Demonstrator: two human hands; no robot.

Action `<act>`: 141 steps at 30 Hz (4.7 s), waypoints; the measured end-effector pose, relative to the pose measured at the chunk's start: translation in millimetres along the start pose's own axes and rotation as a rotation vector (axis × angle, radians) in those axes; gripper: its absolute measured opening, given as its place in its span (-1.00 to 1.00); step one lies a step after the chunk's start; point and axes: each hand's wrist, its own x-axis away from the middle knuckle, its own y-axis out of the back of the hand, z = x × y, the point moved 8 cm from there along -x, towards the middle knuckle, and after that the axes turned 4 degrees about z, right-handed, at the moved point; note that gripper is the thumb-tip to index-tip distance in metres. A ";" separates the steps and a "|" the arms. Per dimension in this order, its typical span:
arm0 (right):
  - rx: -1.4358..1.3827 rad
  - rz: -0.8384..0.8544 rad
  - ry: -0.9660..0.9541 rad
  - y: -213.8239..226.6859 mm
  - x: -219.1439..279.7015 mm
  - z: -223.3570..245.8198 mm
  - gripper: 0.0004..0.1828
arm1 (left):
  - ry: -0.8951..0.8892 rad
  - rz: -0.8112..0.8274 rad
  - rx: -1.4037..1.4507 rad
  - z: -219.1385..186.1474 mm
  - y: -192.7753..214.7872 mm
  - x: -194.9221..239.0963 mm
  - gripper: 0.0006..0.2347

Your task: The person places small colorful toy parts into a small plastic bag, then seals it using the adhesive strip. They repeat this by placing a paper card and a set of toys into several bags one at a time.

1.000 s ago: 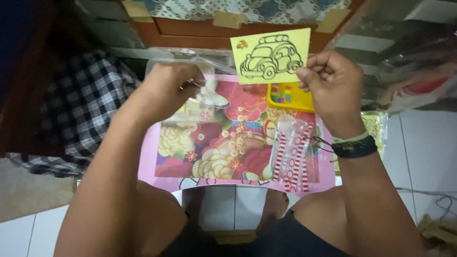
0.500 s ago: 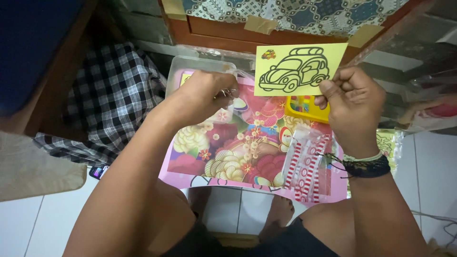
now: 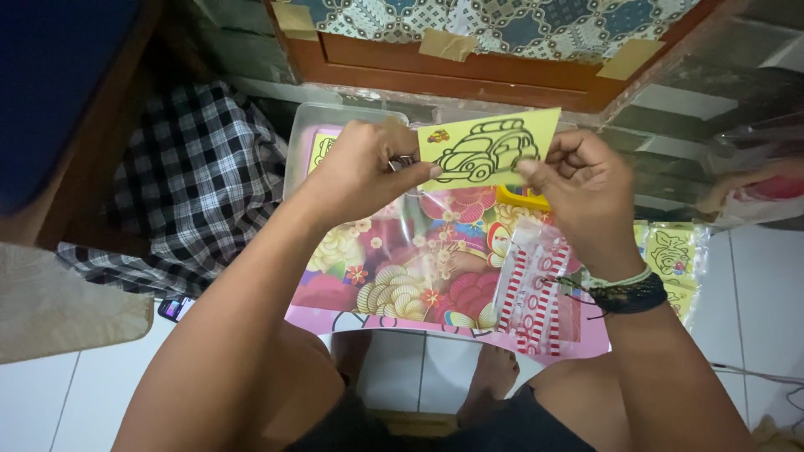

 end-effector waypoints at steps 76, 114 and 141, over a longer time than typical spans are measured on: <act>0.516 0.303 0.170 -26.3 13.7 43.4 -0.80 | 0.295 0.249 0.186 7.2 -52.9 -6.9 -0.52; 0.358 0.282 0.218 -22.8 4.2 36.9 -0.92 | 0.376 0.206 0.010 6.9 -66.6 -16.6 -0.49; 0.919 0.360 -0.632 17.0 -42.9 -243.1 -0.07 | 0.485 0.229 -0.179 41.4 -44.5 -16.5 -0.59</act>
